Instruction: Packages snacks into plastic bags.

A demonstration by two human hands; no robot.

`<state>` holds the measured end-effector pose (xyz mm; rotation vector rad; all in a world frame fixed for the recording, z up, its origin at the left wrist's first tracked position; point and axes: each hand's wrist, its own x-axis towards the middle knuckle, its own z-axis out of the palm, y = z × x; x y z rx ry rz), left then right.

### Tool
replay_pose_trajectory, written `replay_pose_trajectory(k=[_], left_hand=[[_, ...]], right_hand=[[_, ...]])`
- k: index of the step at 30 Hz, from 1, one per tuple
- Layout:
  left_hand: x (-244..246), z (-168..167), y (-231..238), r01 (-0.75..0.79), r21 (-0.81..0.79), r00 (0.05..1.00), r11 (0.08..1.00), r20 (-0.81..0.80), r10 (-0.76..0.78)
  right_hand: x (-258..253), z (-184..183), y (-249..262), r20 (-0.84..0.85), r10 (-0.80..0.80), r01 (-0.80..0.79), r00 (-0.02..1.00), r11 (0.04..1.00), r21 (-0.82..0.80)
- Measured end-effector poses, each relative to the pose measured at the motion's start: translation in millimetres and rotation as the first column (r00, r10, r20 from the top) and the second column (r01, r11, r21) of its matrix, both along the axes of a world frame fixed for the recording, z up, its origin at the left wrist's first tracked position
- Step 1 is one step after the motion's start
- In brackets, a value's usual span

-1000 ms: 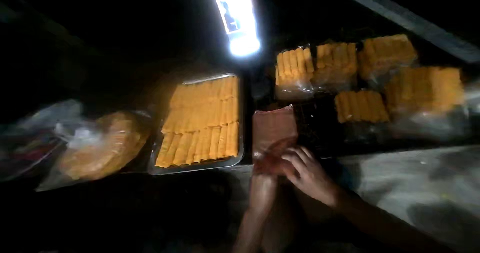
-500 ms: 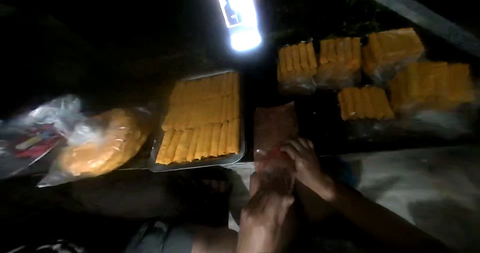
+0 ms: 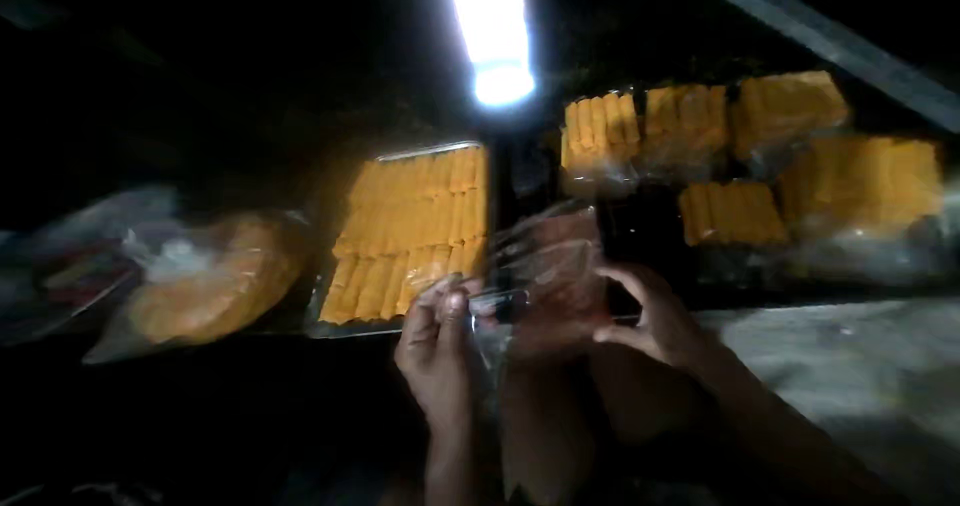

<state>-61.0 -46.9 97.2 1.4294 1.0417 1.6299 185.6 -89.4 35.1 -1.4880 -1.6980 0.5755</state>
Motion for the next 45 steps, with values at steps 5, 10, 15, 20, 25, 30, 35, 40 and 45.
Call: replay_pose_trajectory(k=[5,10,15,20,25,30,35,40,45], left_hand=[[25,-30,9,-0.018,0.013,0.968,1.0,-0.251,0.021],[42,-44,5,-0.043,0.207,0.847,0.977,-0.511,0.146],[27,-29,-5,0.191,0.429,0.854,0.883,-0.516,0.066],[19,-16,-3,0.223,0.389,0.898,0.894,-0.439,-0.033],[24,-18,4,0.128,0.24,0.912,0.962,-0.409,-0.019],[27,-19,13,-0.067,0.216,0.832,0.974,-0.526,0.174],[31,-5,-4,-0.007,0.311,0.783,0.95,-0.589,0.198],[59,-10,-20,0.278,-0.056,0.825,0.959,-0.497,-0.268],[61,-21,-14,0.251,-0.129,0.872,0.959,-0.399,-0.282]], right_hand=[[10,31,-17,-0.08,-0.248,0.251,0.965,0.968,0.03],[-11,31,-13,-0.148,-0.194,0.221,0.97,0.955,0.196],[6,22,14,-0.502,-0.132,0.131,0.854,0.991,-0.037],[14,18,14,-0.733,-0.069,-0.034,0.677,0.992,-0.125],[17,34,6,-0.602,-0.191,0.083,0.775,0.976,-0.203],[20,40,1,-0.496,-0.257,0.219,0.829,0.966,-0.134],[13,46,0,-0.32,-0.286,0.333,0.903,0.937,0.104],[-18,31,-2,0.119,-0.151,0.097,0.981,0.923,0.373],[-32,19,-2,-0.098,0.018,0.004,0.995,0.976,0.218]])
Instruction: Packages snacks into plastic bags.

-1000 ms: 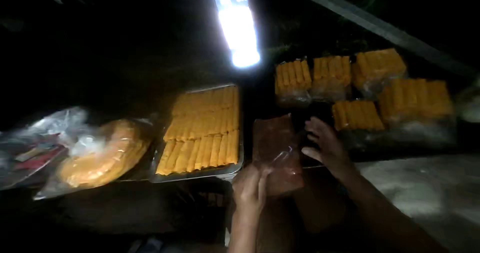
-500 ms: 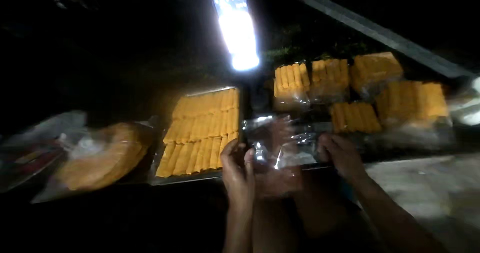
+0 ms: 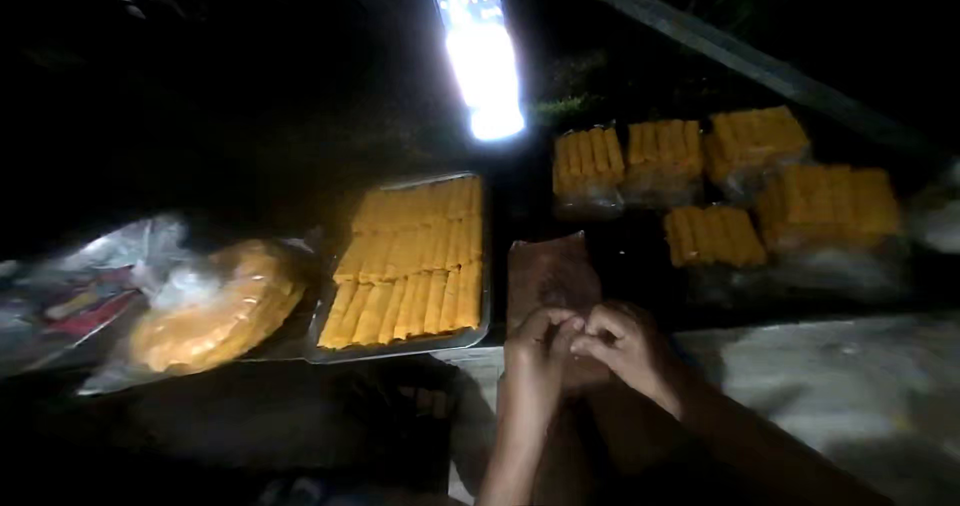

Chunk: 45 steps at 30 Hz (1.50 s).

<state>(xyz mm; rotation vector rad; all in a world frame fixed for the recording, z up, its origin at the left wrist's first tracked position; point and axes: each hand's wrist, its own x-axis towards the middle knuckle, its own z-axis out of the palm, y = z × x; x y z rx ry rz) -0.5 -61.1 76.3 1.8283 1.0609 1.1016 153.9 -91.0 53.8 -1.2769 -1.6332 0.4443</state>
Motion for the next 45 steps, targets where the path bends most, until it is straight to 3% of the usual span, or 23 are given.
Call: replay_pose_trajectory(k=[5,8,11,14,18,21,24,27,31,35,40,45], left_hand=[[-7,0,-1,-0.065,0.019,0.997,0.998,0.048,0.064],[-16,-3,2,-0.121,0.059,0.992,0.991,0.023,0.12],[-17,-7,-2,-0.219,0.151,0.966,0.964,-0.105,0.236],[-9,-12,-5,-0.28,0.419,0.873,0.864,-0.264,0.411],[-4,-2,-1,-0.166,0.586,0.828,0.793,-0.354,0.435],[-4,0,7,-0.095,0.632,0.783,0.769,-0.43,0.45],[-8,-4,8,-0.099,0.577,0.781,0.811,-0.46,0.423],[-12,-13,9,-0.136,0.494,0.846,0.859,-0.393,0.36],[-12,-23,11,-0.063,0.442,0.955,0.895,-0.235,0.183],[-13,-37,14,0.019,0.447,0.989,0.894,-0.141,0.049],[-17,-42,18,0.007,0.454,0.891,0.891,-0.408,0.2],[-16,-66,25,0.007,0.374,0.793,0.927,-0.567,0.222]], right_hand=[[3,4,4,-0.163,-0.055,0.033,0.985,0.99,-0.134],[7,3,9,-0.176,-0.158,0.143,0.972,0.985,-0.094],[8,0,12,-0.042,-0.203,0.204,0.978,0.978,0.04],[3,3,12,0.105,-0.147,0.135,0.983,0.984,0.115],[-3,1,14,0.261,-0.06,-0.014,0.964,0.962,0.273],[-4,6,14,0.285,-0.116,0.04,0.951,0.965,0.258],[4,15,17,0.294,-0.223,0.203,0.929,0.974,0.096],[15,12,23,0.312,-0.311,0.315,0.897,0.948,0.04],[22,12,26,0.291,-0.323,0.344,0.9,0.939,-0.021],[28,7,33,0.255,-0.294,0.328,0.921,0.939,-0.106],[31,-6,41,0.26,-0.225,0.274,0.939,0.947,-0.171],[35,-18,52,0.356,-0.045,0.179,0.933,0.918,-0.354]])
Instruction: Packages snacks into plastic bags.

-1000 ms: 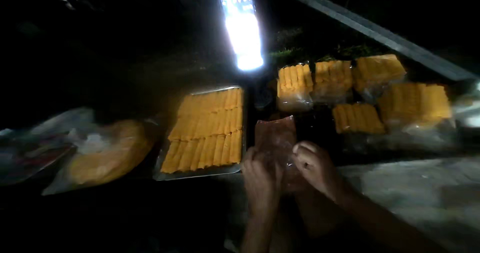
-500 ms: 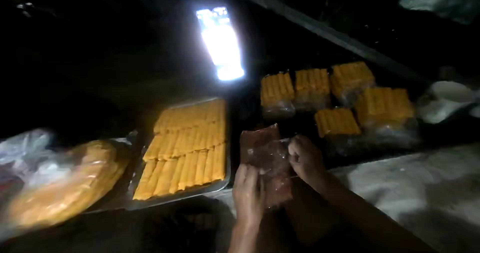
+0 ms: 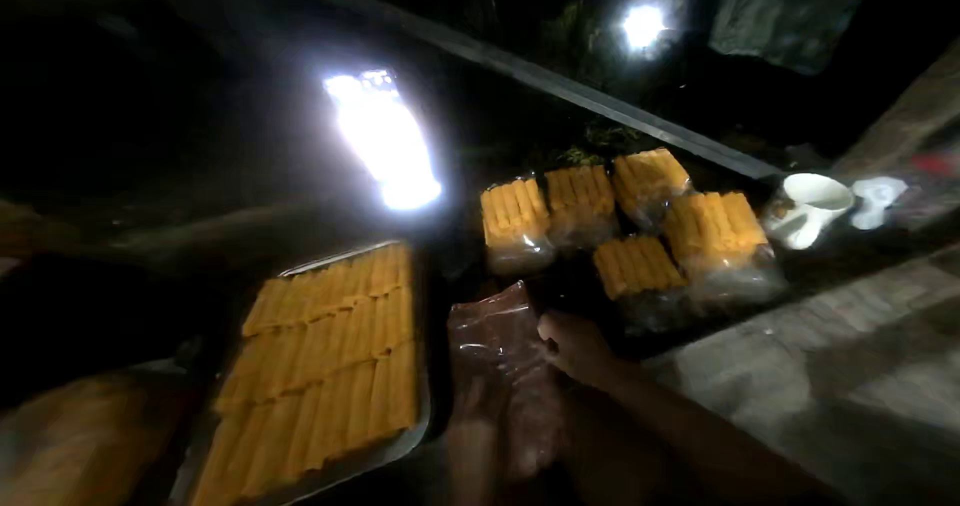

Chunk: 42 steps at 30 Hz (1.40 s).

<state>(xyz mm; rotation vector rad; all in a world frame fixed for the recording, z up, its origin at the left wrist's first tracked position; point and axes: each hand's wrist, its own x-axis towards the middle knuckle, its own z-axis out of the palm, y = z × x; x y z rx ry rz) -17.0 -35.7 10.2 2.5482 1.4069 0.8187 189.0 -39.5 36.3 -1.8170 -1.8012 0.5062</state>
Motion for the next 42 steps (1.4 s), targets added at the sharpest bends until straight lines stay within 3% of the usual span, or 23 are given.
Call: replay_pose_trajectory(k=[5,11,16,24,32,35,39,42], left_hand=[[2,-20,6,0.023,0.034,0.999,0.999,0.023,-0.024],[3,-29,10,-0.001,0.041,0.991,0.999,0.136,-0.004],[2,-30,10,0.007,0.025,0.984,1.0,0.175,-0.011],[4,-43,15,0.007,0.155,0.979,0.988,0.201,-0.039],[5,-39,13,0.019,0.147,0.968,0.989,0.244,-0.055],[4,-37,12,0.023,0.156,0.966,0.987,0.252,-0.062],[4,-39,8,0.004,0.067,0.971,0.998,0.238,-0.02],[0,-29,3,0.041,-0.15,0.971,0.988,0.239,-0.004]], right_hand=[[12,-3,-3,-0.033,0.069,-0.072,0.997,0.994,-0.084],[9,27,21,0.023,0.13,-0.132,0.991,0.985,0.114],[-35,56,64,0.061,0.366,-0.37,0.929,0.907,0.201],[-133,85,124,0.115,0.693,-0.7,0.712,0.713,0.036],[-253,92,165,0.257,0.843,-0.867,0.473,0.497,-0.033],[-285,94,173,0.342,0.873,-0.899,0.349,0.414,-0.142],[-306,95,178,0.423,0.879,-0.906,0.22,0.345,-0.246],[-314,101,181,0.491,0.857,-0.9,0.153,0.327,-0.29]])
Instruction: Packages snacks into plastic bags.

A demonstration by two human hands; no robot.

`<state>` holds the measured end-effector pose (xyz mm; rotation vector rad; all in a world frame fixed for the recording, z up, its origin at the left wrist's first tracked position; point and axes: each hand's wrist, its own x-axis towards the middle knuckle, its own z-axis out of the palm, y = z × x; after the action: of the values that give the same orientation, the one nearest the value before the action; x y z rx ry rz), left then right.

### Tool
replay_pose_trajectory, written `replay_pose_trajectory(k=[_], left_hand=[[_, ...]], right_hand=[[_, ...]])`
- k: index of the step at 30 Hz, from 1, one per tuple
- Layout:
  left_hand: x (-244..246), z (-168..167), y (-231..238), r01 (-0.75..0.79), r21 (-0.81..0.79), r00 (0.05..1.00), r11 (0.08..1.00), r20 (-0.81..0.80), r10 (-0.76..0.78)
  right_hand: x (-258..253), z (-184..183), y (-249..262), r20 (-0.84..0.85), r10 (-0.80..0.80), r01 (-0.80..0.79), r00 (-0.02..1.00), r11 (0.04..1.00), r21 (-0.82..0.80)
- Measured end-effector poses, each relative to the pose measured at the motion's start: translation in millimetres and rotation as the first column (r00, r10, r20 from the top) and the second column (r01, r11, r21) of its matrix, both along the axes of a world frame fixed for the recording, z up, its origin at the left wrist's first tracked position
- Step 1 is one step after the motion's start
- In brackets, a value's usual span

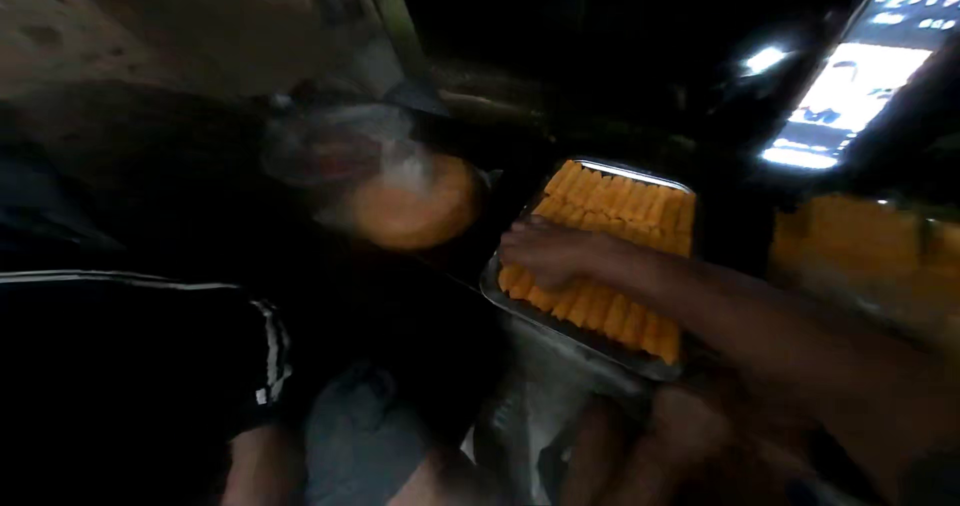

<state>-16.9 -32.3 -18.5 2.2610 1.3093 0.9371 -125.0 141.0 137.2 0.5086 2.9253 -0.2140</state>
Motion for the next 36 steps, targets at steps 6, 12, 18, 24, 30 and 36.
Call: replay_pose_trajectory(k=[6,12,18,24,30,36], left_hand=[[0,7,-1,0.03,-0.176,0.999,0.984,-0.034,-0.037],[2,-4,-3,0.004,-0.144,0.997,0.99,0.077,0.007],[-1,3,-4,0.019,-0.189,0.995,0.982,0.1,0.0],[1,-9,-4,-0.006,0.024,0.993,1.0,0.121,0.004],[3,16,0,-0.025,-0.387,0.999,0.922,0.027,0.039],[1,-1,-4,0.003,-0.076,0.984,0.997,0.176,0.011]], right_hand=[[-9,14,8,0.127,0.024,-0.018,0.992,0.999,-0.048],[-13,12,15,0.212,0.025,-0.006,0.977,0.996,-0.088],[-10,15,17,0.227,0.047,-0.026,0.973,0.995,-0.094],[-1,30,25,0.154,0.01,0.013,0.988,0.989,-0.145],[9,38,15,0.309,0.062,-0.01,0.949,0.986,-0.165],[19,25,13,0.32,0.015,0.019,0.947,0.995,-0.101]])
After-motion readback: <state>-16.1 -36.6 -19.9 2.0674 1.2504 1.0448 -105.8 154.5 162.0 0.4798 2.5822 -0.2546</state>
